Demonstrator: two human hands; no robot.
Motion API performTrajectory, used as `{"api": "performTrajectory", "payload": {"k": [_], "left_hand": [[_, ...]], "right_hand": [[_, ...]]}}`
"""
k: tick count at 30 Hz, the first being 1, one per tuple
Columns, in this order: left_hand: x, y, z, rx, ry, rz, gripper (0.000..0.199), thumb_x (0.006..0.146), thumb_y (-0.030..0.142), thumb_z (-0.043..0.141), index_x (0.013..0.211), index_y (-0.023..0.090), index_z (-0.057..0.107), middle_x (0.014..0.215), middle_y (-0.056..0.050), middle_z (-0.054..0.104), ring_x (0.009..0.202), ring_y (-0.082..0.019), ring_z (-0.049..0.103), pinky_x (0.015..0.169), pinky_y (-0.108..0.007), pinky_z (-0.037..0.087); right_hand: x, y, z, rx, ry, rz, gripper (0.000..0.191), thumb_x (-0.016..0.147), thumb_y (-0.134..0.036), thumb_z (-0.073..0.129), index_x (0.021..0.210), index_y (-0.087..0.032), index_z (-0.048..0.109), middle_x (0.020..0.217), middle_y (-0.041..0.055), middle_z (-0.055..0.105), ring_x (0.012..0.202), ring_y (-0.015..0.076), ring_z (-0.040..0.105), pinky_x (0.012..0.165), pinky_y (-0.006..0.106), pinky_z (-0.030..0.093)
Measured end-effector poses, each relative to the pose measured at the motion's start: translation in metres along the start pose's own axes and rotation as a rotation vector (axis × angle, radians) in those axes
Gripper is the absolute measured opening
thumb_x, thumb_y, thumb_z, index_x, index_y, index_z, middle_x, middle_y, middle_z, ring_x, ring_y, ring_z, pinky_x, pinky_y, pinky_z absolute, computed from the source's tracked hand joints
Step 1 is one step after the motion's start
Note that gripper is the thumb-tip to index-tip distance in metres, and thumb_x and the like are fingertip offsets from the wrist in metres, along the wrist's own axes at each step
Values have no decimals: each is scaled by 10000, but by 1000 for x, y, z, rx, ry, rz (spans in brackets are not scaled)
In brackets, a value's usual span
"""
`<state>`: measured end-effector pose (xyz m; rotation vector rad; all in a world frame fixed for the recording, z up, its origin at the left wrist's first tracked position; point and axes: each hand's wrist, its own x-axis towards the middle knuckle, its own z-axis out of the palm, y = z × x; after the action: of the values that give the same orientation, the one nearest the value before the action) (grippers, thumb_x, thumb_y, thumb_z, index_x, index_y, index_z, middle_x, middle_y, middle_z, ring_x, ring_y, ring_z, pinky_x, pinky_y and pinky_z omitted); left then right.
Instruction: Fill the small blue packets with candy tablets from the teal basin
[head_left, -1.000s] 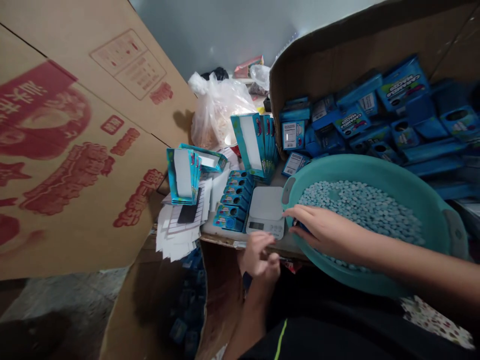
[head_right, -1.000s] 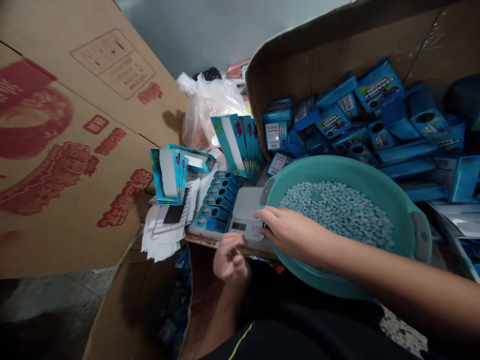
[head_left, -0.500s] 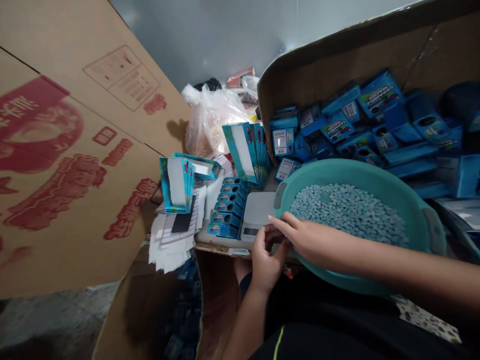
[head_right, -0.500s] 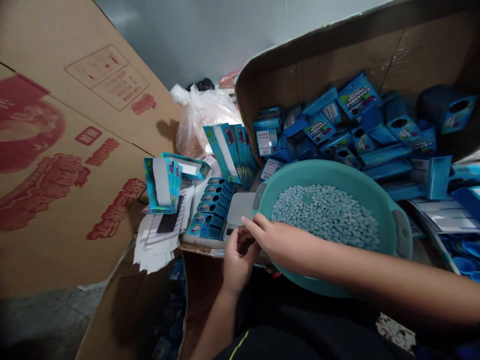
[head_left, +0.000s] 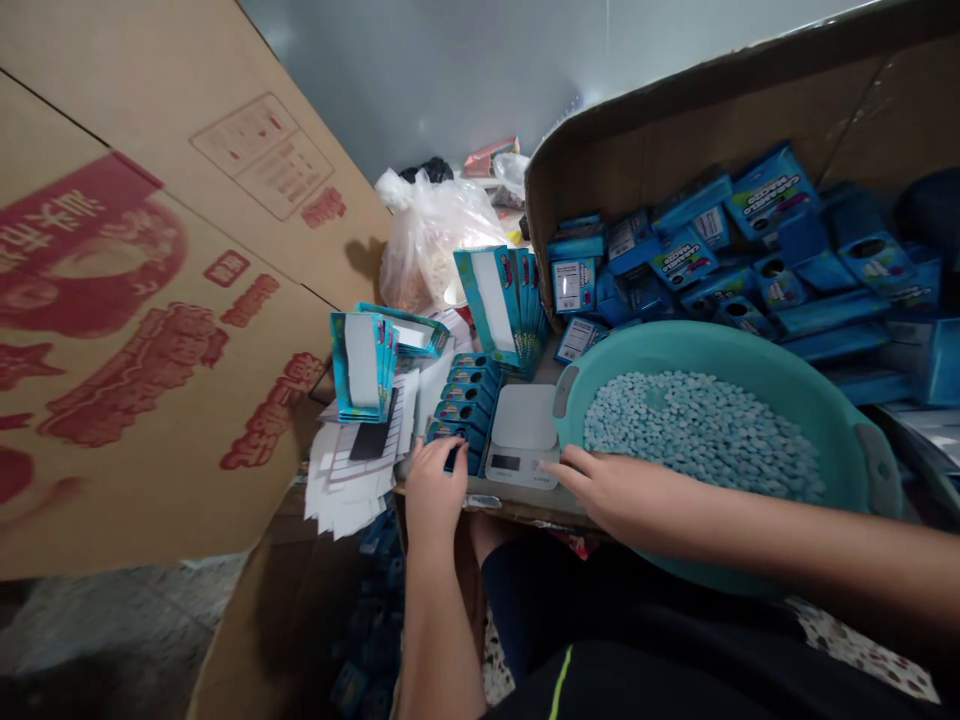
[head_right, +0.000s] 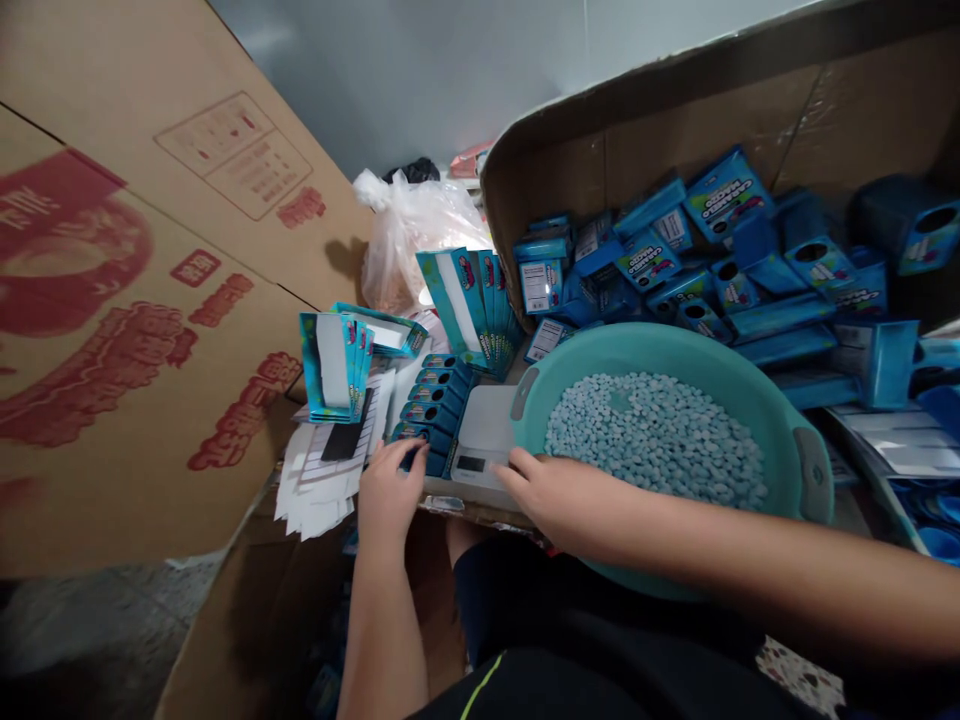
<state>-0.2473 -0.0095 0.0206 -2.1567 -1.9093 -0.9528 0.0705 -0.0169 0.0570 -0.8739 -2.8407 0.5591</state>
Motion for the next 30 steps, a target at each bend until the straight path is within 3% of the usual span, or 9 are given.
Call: {"api": "performTrajectory", "payload": {"k": [3,8,12,15,18,22,25,28,30], "left_hand": [[-3,-3,12,46,-33,2,320,1033,482,619,1029,206,780,1039,-102,803,996,-302,740,1194,-535,446],[-18,-7,40,155,94,25,390,1019,524,643,1116,170,774,1054,-135,785,1081,-324,698,1197,-526,389],[-17,-20,60,162,240,11,333,985,505,678,986,186,777,916,-117,778,956,-309,684,1049,-484,463],[-12,-24,62,142,286,-1,307,967,487,704,945,187,766,866,-113,764,905,-299,677,942,-453,496],[-12,-11,52,106,312,10,272,994,449,690,945,188,749,901,-100,764,918,-273,698,955,-438,520],[-26,38,35,-84,441,74,139,1027,283,660,932,190,699,931,-74,746,934,-231,707,1045,-449,528],[-39,87,29,-435,242,159,97,1046,272,652,992,206,696,890,-39,715,887,-200,700,921,-365,580],[-40,123,26,-609,-135,190,292,1022,496,709,1002,207,741,964,-74,715,918,-219,702,822,-328,582],[-37,134,26,-694,-307,153,403,1002,596,703,978,200,775,1004,-96,713,940,-233,698,845,-343,583]], "right_hand": [[-2,0,-2,25,-2,3,807,806,-2,613,1585,-132,448,1309,178,619,707,186,668,560,320,484],[-4,-3,-6,59,-24,22,692,858,-16,574,1532,-151,497,1277,150,623,685,165,641,541,305,417],[-4,-3,-6,68,-50,20,698,872,-24,575,1553,-154,485,1294,167,613,703,176,646,562,306,434],[-4,-3,-7,80,-62,29,725,883,-18,560,1588,-141,449,1294,181,610,732,188,667,587,306,469],[-3,-2,-8,89,-41,70,775,893,-15,551,1640,-132,383,1320,205,604,787,214,697,626,315,516],[0,-1,-5,143,23,171,829,918,-50,558,1696,-119,280,1390,248,581,873,255,724,725,358,579],[1,1,-2,227,85,213,863,944,-96,549,1729,-160,197,1461,246,552,931,265,728,782,377,590],[2,3,1,287,12,200,1033,815,-14,578,1740,-159,142,1405,215,588,923,258,725,787,360,579],[4,4,1,306,-57,197,1096,746,27,565,1740,-149,138,1371,202,600,925,260,720,793,361,576]]}}
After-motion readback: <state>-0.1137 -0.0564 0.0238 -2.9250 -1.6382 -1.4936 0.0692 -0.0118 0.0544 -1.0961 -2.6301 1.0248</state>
